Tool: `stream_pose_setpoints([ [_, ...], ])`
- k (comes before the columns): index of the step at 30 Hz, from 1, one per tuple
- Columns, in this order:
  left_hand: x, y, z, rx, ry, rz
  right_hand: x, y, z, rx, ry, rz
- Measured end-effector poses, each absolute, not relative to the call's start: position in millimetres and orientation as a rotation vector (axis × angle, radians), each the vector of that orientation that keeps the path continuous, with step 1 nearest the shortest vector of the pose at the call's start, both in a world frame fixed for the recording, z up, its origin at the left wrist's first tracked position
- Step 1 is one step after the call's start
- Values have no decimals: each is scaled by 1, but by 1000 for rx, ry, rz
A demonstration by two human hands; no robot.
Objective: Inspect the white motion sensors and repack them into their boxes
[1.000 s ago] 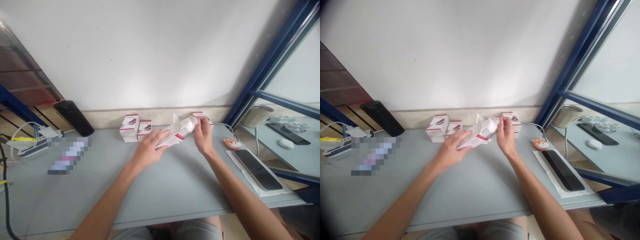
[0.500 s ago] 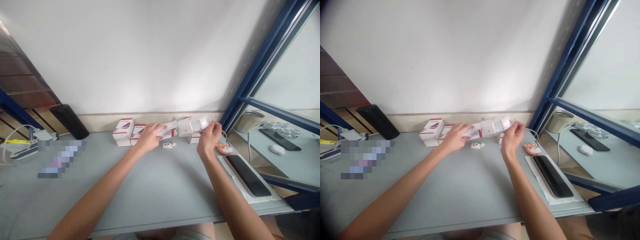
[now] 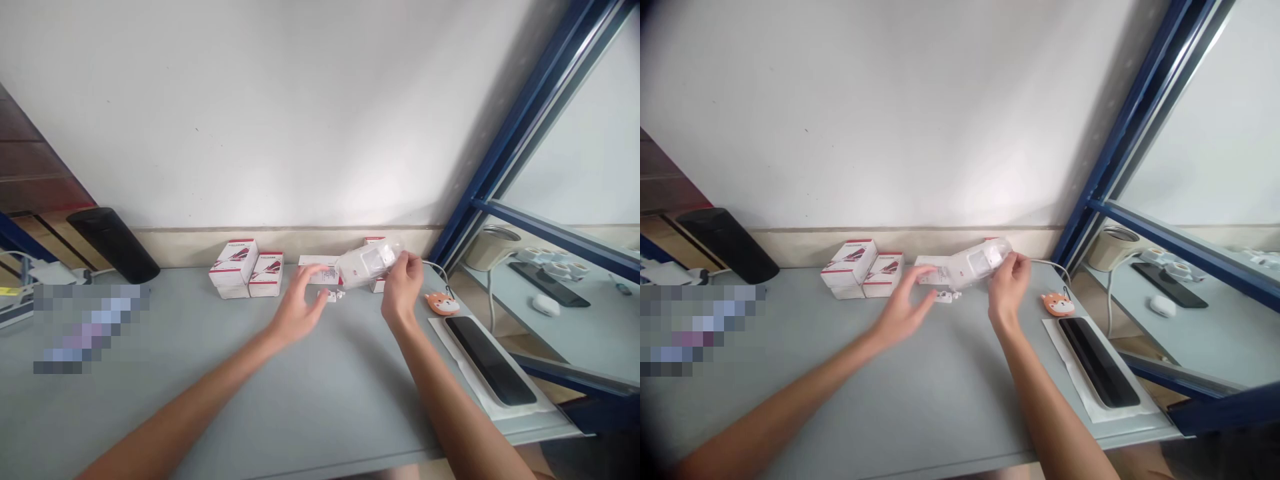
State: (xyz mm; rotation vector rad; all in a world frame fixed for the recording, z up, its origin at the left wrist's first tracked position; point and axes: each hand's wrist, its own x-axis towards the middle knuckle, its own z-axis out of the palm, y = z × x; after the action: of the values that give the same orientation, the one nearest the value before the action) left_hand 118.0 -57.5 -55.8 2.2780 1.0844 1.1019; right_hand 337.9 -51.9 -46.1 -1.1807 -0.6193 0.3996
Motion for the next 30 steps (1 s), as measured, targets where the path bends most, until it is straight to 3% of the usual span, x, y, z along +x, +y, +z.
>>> stream_pose_setpoints([
  [4, 108, -102, -71, 1166, 708, 831, 313, -63, -46, -1163, -832, 653],
  [9, 99, -108, -87, 660, 669, 852, 286, -87, -37, -1077, -1232, 835],
  [16, 95, -109, -76, 495, 399, 724, 283, -105, -23, -1011, -1181, 413],
  [22, 91, -105, -82, 520, 502, 698, 294, -92, -13, -954, -913, 302],
  [30, 88, -108, -77, 647, 492, 657, 298, -20, -1, -930, -704, 715],
])
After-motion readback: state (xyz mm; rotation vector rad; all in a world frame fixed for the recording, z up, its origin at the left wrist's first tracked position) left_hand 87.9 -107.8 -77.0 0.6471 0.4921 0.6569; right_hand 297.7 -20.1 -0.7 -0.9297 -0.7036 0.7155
